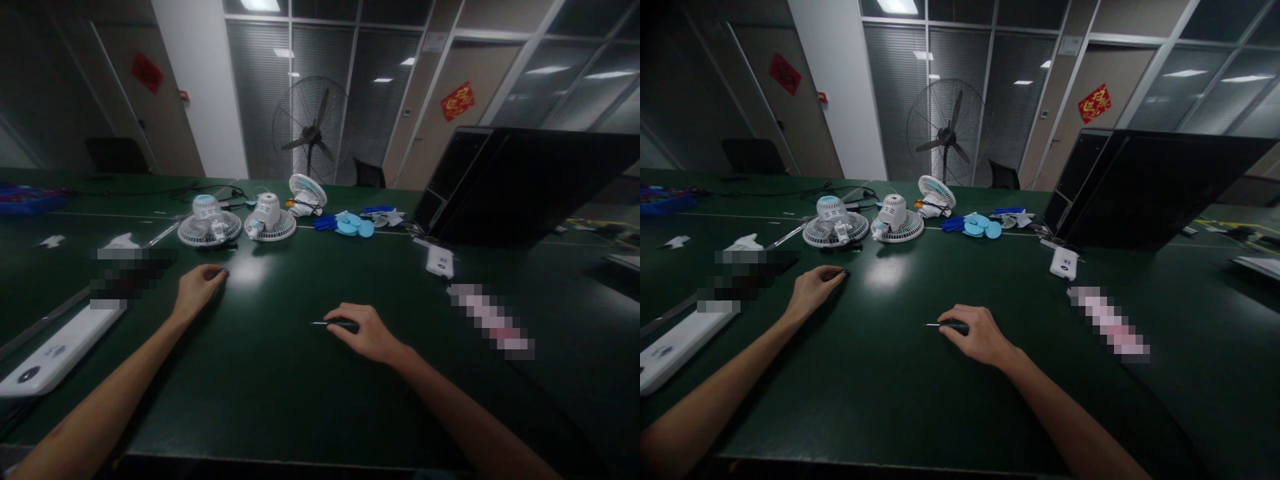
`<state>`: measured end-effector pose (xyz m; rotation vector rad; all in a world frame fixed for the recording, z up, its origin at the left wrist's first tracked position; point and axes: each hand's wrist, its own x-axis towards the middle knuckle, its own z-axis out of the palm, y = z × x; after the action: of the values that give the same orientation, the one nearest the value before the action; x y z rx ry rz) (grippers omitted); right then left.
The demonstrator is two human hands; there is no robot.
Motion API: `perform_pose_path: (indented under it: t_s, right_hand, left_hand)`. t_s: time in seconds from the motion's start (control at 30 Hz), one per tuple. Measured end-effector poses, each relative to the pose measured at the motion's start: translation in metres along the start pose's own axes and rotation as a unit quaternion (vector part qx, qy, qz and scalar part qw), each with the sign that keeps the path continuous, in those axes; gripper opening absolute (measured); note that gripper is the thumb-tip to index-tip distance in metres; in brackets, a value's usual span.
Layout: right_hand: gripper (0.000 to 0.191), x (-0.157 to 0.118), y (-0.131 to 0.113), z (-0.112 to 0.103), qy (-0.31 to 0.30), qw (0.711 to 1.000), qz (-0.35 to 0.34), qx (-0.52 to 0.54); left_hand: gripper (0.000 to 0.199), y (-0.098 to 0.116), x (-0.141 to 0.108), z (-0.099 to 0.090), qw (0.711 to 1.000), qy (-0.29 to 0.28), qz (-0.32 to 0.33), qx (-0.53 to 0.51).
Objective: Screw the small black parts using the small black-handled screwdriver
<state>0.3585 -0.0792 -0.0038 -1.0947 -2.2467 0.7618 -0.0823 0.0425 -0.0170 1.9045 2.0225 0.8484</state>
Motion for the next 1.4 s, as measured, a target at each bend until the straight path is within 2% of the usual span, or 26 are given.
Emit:
perform_pose_path:
  t_s: [0.07,0.13,0.3,0.4,0.47,0.7,0.9,1.4]
  right_hand:
    - [0.022,0.0,0.001,0.0,0.002,1.0,-0.001,-0.001]
    - [0.022,-0.001,0.001,0.001,0.006,1.0,-0.001,-0.003]
    - [0.023,0.0,-0.001,0.0,0.007,1.0,-0.004,-0.01]
    - [0.023,0.0,-0.003,0.0,0.01,1.0,-0.009,-0.023]
    - [0.022,0.001,-0.004,0.0,0.009,1.0,-0.012,-0.028]
    - [0.02,0.001,-0.002,0.001,0.008,0.999,-0.021,-0.036]
    - [0.021,0.002,-0.005,0.001,-0.002,0.999,-0.012,-0.033]
    - [0.022,0.006,-0.013,0.012,0.023,1.0,-0.016,0.005]
  left_hand:
    - [0.053,0.007,-0.003,0.002,0.999,-0.04,0.018,-0.02]
    - [0.05,0.023,-0.012,0.006,0.991,-0.102,0.066,-0.048]
    - [0.032,0.089,-0.058,0.027,0.935,-0.245,0.233,-0.111]
    - [0.024,0.121,-0.084,0.04,0.901,-0.294,0.282,-0.151]
    - [0.019,0.133,-0.095,0.047,0.892,-0.302,0.297,-0.159]
    - [0.014,0.136,-0.104,0.055,0.891,-0.279,0.328,-0.144]
    - [0.014,0.134,-0.104,0.056,0.89,-0.278,0.331,-0.144]
    - [0.013,0.133,-0.103,0.057,0.889,-0.279,0.324,-0.162]
